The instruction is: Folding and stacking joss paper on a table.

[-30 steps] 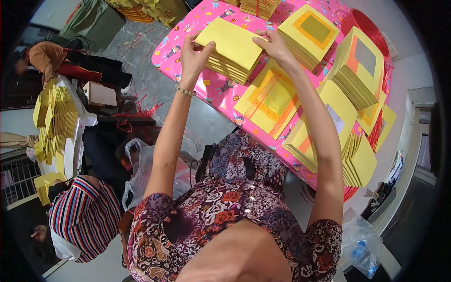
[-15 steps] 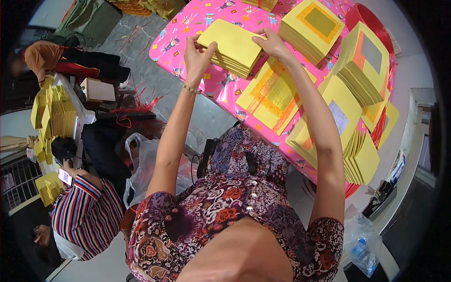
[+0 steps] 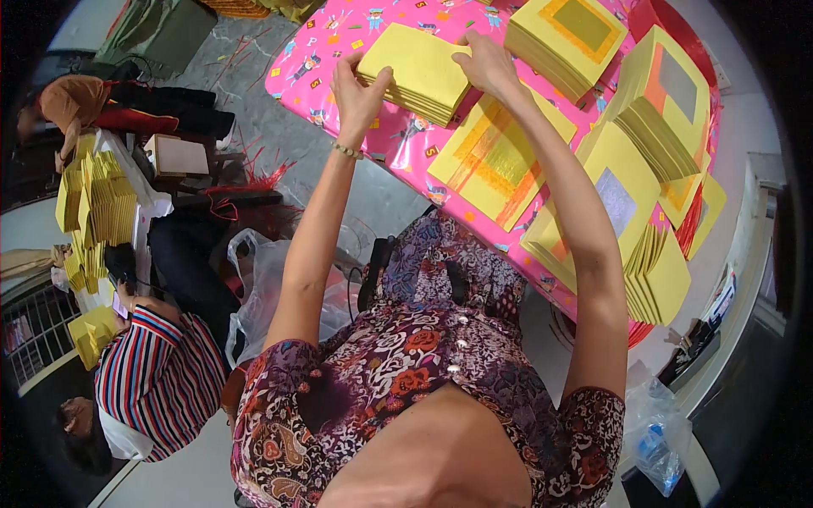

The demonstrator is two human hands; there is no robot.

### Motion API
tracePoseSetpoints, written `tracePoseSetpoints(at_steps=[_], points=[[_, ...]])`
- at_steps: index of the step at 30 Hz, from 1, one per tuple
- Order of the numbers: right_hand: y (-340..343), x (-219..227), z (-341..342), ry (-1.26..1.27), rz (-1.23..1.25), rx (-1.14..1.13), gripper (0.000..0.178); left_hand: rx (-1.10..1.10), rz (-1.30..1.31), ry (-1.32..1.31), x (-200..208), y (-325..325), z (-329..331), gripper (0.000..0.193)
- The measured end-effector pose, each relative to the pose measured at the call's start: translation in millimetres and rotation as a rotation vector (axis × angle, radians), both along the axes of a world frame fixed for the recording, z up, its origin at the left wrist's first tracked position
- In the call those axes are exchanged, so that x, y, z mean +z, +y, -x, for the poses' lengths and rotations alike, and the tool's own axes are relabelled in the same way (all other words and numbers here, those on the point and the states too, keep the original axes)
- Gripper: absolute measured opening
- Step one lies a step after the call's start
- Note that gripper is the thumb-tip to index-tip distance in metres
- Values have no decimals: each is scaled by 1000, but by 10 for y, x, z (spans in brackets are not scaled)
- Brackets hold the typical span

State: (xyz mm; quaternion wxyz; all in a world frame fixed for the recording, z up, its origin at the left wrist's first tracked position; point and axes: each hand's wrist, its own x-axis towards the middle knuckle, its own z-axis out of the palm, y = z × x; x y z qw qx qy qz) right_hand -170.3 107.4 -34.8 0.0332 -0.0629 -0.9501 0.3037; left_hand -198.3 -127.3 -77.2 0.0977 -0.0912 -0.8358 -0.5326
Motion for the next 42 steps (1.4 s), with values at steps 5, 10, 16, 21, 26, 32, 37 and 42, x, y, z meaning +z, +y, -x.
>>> tracePoseSetpoints(at_steps=[5,10,16,21,26,32,37,42], points=[[-43,130,-106,-55,-127,-19,42,-31,31,41,-8,4,-18,47],[6,110,-99,-61,-150,-18,43,-34,121,47,34,25,-38,26],[140,25,-217,84,-49,-68,43,-72,148,101,119,14,-17,24],[394,187,-605,89,-39,-19,40,-116,197,183,193,16,4,25],[464,215,-1151,33,15,29,32,-145,150,185,174,-19,70,28],[345,311,-1639,-76,-81,115,27,-97,165,256,259,-51,-44,37],[214,418,-1848,-103,-148,151,25,-48,170,345,370,-59,-402,36],[154,411,-1935,-145,-164,234,23,-209,261,325,245,-62,-904,31]])
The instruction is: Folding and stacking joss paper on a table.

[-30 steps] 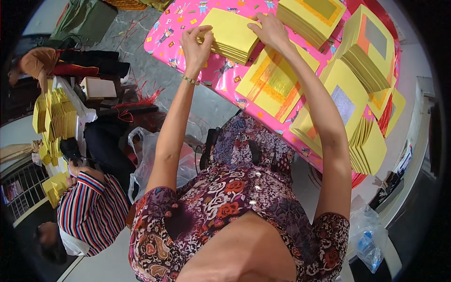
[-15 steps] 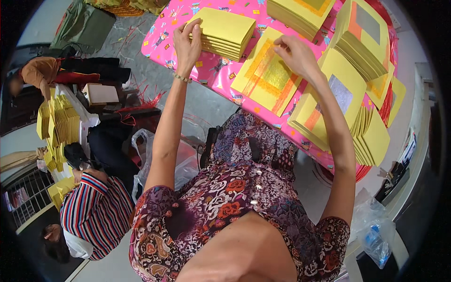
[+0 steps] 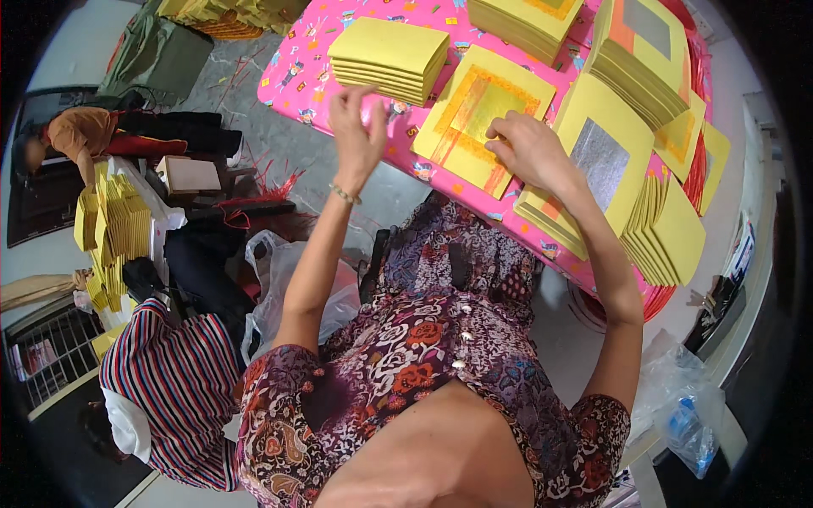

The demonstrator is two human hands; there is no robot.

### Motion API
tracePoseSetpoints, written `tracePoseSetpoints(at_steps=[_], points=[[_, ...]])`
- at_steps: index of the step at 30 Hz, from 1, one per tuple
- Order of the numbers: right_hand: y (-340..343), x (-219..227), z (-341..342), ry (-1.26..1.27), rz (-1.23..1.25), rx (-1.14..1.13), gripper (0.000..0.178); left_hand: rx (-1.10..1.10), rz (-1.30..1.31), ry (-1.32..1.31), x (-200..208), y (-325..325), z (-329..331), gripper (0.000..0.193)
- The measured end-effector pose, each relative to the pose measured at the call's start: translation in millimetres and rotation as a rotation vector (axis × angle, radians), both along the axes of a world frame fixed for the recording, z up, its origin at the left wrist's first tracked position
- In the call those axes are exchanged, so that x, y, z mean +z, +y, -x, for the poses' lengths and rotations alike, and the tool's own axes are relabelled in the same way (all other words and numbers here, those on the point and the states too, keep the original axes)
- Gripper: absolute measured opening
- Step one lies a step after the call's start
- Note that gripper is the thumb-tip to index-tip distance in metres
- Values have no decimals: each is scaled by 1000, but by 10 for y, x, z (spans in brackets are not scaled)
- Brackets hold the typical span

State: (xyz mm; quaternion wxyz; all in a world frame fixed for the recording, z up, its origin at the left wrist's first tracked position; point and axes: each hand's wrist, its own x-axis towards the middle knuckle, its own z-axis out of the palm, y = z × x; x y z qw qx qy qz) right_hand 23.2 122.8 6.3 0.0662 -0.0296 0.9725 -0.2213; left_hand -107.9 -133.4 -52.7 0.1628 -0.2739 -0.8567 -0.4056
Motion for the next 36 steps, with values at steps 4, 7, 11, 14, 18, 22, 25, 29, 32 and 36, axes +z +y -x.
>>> tracePoseSetpoints(at_steps=[4,7,11,14,18,22,25,29,32,36], points=[[-20,-57,-43,35,12,5,22,-58,128,64,-194,70,-243,31],[-20,-60,-69,24,-10,-5,22,-81,261,0,-268,95,-287,35],[-7,-51,-112,1,-3,-25,24,-81,284,9,-300,144,-298,36],[-5,-51,-133,16,-2,-27,23,-80,285,17,-274,164,-319,37],[-10,-43,-151,44,37,-37,23,-82,261,46,-248,197,-311,41],[-14,-41,-131,40,33,-38,22,-80,248,34,-220,218,-286,44],[-15,-60,-122,57,41,-29,23,-79,262,30,-241,215,-255,44],[-23,-58,-119,18,35,-30,24,-94,256,38,-233,205,-254,45],[-24,-59,-115,16,37,-29,24,-94,246,37,-203,203,-260,46],[-30,-44,-123,16,45,-35,24,-105,210,68,-147,206,-272,48]])
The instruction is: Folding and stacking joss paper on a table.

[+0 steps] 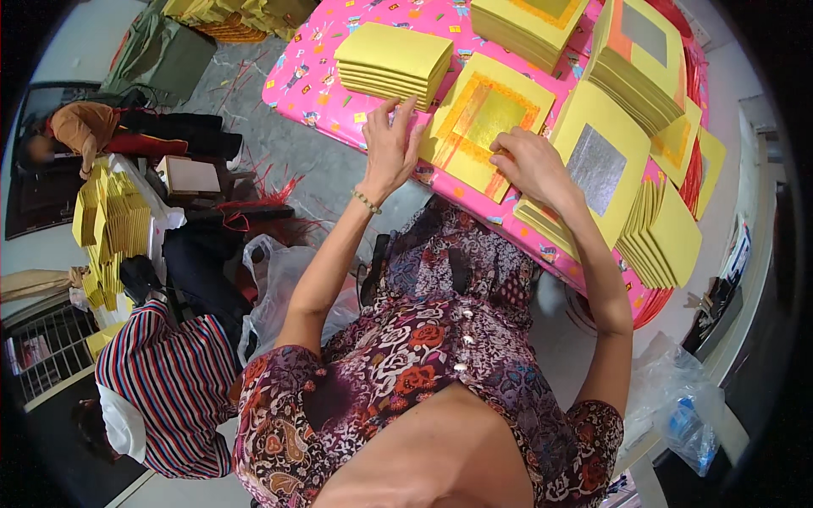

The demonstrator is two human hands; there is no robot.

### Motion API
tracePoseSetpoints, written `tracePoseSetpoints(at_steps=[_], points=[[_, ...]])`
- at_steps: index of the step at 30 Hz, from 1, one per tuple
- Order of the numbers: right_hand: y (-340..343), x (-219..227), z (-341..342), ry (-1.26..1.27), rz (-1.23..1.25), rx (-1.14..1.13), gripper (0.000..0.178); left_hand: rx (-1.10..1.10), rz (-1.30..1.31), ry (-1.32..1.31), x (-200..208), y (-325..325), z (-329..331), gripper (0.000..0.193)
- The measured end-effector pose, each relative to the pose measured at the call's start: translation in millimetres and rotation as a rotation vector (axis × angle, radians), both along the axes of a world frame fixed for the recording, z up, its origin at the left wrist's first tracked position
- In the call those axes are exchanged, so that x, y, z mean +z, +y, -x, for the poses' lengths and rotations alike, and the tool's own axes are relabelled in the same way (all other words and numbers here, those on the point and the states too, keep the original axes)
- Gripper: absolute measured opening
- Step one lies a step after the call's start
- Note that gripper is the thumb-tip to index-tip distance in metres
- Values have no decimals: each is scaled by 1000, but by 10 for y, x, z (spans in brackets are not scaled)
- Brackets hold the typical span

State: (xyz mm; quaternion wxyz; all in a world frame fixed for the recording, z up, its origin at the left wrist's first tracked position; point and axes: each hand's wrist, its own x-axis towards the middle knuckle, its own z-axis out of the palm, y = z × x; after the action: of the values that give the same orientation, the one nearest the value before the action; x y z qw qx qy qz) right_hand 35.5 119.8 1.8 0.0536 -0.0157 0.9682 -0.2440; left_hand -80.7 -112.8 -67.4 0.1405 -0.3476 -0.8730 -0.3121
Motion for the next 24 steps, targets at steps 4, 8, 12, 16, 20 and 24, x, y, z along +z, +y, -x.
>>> tracePoseSetpoints(at_steps=[4,8,12,16,20,24], points=[[5,1,-16,14,13,11,24,-13,-33,16,38,21,10,50],[-10,2,-19,11,12,4,24,-13,-23,33,21,23,33,50],[-7,-4,-22,26,8,2,24,-58,-60,16,93,20,-30,41],[-30,4,-14,27,4,18,22,-324,9,-45,142,-31,-97,33],[-212,23,1,-51,-134,137,33,-505,105,-73,100,-47,-105,40],[-368,-191,-45,87,-382,203,46,-522,109,-110,58,-22,-60,37]])
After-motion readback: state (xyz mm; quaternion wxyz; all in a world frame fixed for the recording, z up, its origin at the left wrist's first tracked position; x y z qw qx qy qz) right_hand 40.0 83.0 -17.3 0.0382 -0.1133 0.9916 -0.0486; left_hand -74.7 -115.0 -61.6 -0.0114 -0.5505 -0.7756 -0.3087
